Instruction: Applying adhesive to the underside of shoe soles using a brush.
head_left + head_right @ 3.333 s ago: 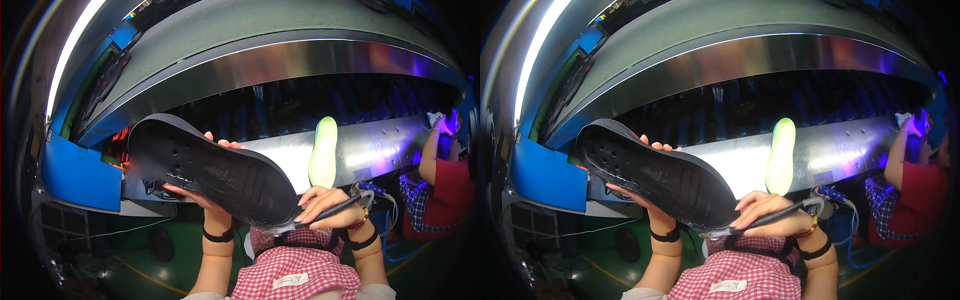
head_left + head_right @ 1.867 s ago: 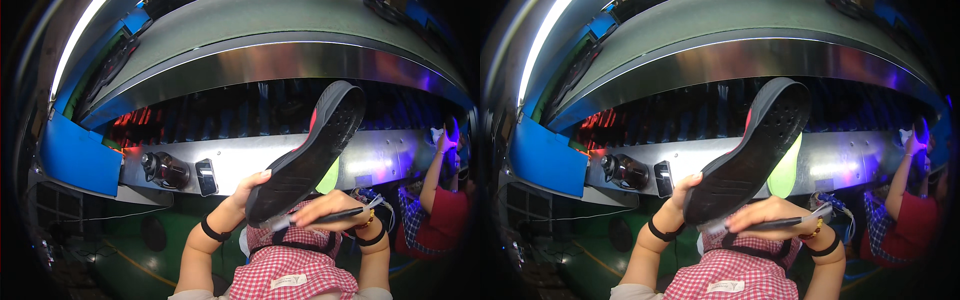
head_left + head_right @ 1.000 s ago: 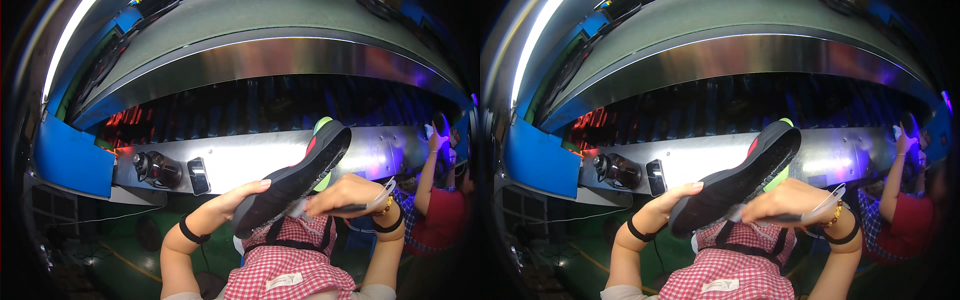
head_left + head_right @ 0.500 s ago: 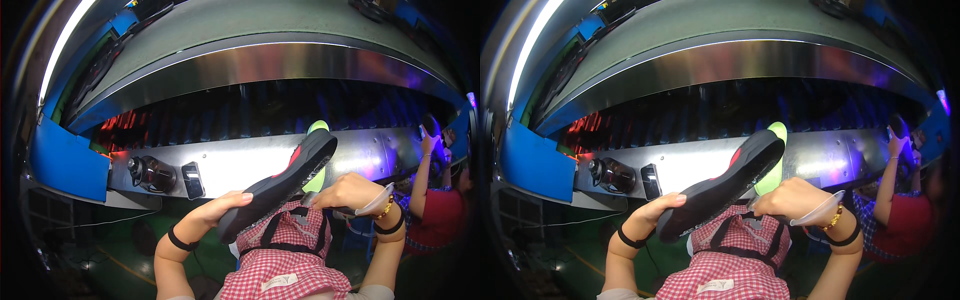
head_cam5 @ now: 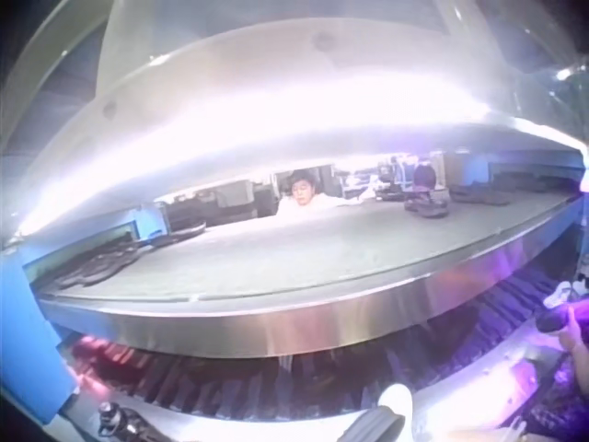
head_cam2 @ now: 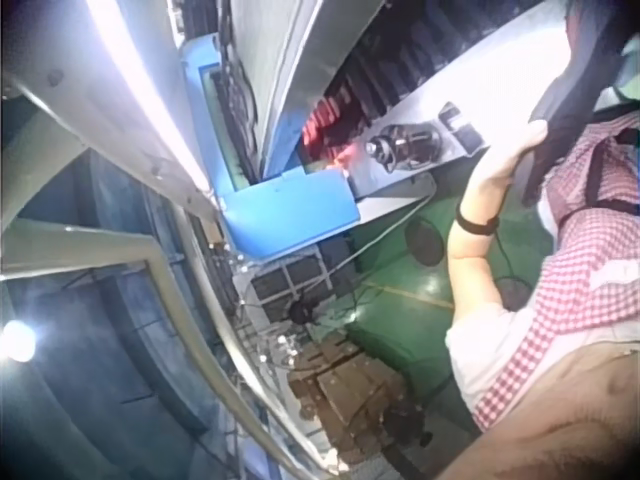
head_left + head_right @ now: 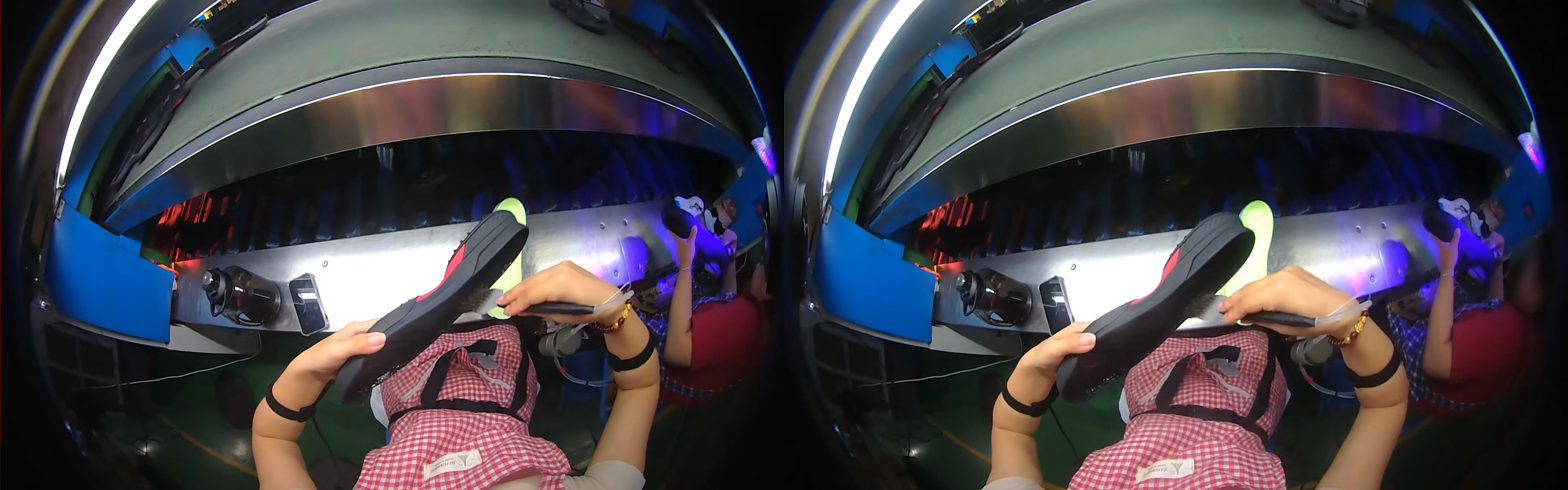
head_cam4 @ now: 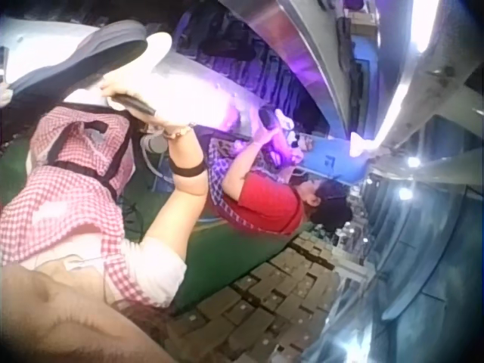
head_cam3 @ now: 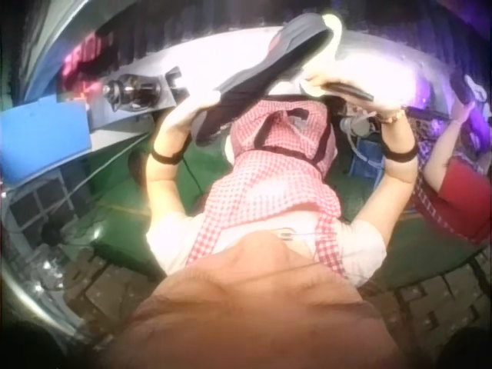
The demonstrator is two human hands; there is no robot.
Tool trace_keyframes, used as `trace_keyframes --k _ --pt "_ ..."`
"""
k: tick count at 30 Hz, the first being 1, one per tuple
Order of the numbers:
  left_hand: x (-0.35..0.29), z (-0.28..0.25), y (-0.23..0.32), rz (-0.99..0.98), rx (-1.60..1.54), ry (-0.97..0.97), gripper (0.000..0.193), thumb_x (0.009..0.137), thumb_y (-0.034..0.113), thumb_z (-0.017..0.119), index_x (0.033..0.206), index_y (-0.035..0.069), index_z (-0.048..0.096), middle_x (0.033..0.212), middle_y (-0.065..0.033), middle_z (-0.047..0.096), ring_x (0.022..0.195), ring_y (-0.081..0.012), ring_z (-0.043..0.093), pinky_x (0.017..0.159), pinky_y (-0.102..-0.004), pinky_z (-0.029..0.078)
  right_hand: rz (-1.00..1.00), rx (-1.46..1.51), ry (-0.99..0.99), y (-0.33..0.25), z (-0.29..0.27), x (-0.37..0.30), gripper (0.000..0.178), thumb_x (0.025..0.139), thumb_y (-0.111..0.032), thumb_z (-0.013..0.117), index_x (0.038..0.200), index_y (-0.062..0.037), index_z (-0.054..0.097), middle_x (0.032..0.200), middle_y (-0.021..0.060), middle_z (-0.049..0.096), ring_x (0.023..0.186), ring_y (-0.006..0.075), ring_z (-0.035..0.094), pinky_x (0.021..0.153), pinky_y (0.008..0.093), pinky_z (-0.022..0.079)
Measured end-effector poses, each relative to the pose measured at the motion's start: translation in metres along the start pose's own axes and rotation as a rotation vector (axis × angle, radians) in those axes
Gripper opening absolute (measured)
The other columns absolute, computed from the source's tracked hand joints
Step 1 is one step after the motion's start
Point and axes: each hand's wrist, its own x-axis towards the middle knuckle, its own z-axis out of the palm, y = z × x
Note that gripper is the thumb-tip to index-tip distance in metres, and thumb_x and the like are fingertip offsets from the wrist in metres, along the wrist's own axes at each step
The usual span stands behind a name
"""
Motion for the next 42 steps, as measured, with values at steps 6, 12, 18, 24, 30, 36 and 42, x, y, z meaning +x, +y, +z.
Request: trace_keyframes --k 6,12,18,24,30,36,42 --pt "0.017 -0.002 -0.011 -0.005 -0.147 -0.024 0.064 0.089 0.042 0.055 0.133 -0.004 0.048 0.117 -0.0147 0.061 0.099 -0.0171 0.061 0.084 -0.0271 0.049 -0.043 0.292 0.072 -0.016 0.022 0.005 0.031 0.084 -0.011 0.07 0.113 -0.0002 0.066 0.11 0.0185 0.068 0.098 0.0279 0.068 0.085 0.034 0.054" --pt "0.055 0.019 -0.031 0.082 -0.308 0.033 0.053 0.093 0.039 0.052 0.123 -0.005 0.054 0.106 -0.012 0.065 0.091 -0.0138 0.063 0.078 -0.0263 0.05 0.151 0.395 0.292 -0.025 0.073 0.047 0.017 0.085 -0.009 0.065 0.097 0.0017 0.07 0.079 0.0098 0.07 0.07 0.0127 0.066 0.063 0.025 0.051" --pt "0.058 0.019 -0.033 0.113 -0.108 0.076 0.05 0.095 0.035 0.05 0.127 -0.004 0.05 0.108 -0.009 0.061 0.092 -0.0119 0.059 0.078 -0.024 0.048 0.3 0.483 0.286 -0.022 0.075 0.056 0.02 0.085 -0.017 0.063 0.092 0.0017 0.07 0.073 0.0084 0.068 0.065 0.0112 0.063 0.059 0.0263 0.048" --pt "0.063 0.017 -0.036 0.117 -0.096 0.089 0.049 0.096 0.031 0.049 0.131 -0.004 0.046 0.112 -0.0094 0.059 0.096 -0.0124 0.058 0.081 -0.0242 0.047 0.352 0.435 0.323 -0.019 0.079 0.07 0.021 0.086 -0.017 0.061 0.088 0.0033 0.066 0.067 0.0088 0.064 0.059 0.012 0.06 0.054 0.0273 0.046" --pt "0.064 0.012 -0.04 0.139 -0.123 0.083 0.052 0.095 0.033 0.05 0.131 -0.004 0.046 0.111 -0.0097 0.059 0.098 -0.0127 0.057 0.083 -0.0254 0.047 0.386 0.426 0.383 -0.014 0.078 0.071 0.018 0.086 -0.015 0.063 0.084 0.0031 0.066 0.066 0.007 0.065 0.059 0.0107 0.06 0.055 0.0259 0.046" --pt "0.058 0.015 -0.045 0.176 -0.149 0.117 0.059 0.093 0.037 0.052 0.135 -0.004 0.043 0.115 -0.0126 0.059 0.101 -0.0156 0.058 0.086 -0.0289 0.048 0.421 0.6 0.57 0.014 0.071 0.064 0.014 0.087 -0.008 0.064 0.084 0.005 0.066 0.069 0.0096 0.067 0.06 0.013 0.066 0.057 0.0241 0.055" --pt "0.061 0.008 -0.055 0.256 -0.588 0.042 0.057 0.095 0.035 0.046 0.136 -0.004 0.042 0.127 -0.0197 0.057 0.111 -0.0282 0.06 0.097 -0.0381 0.049 0.237 0.772 0.801 0.051 0.058 0.05 0.016 0.092 -0.01 0.061 0.096 0.0046 0.067 0.094 0.012 0.069 0.081 0.0166 0.069 0.074 0.0275 0.058"
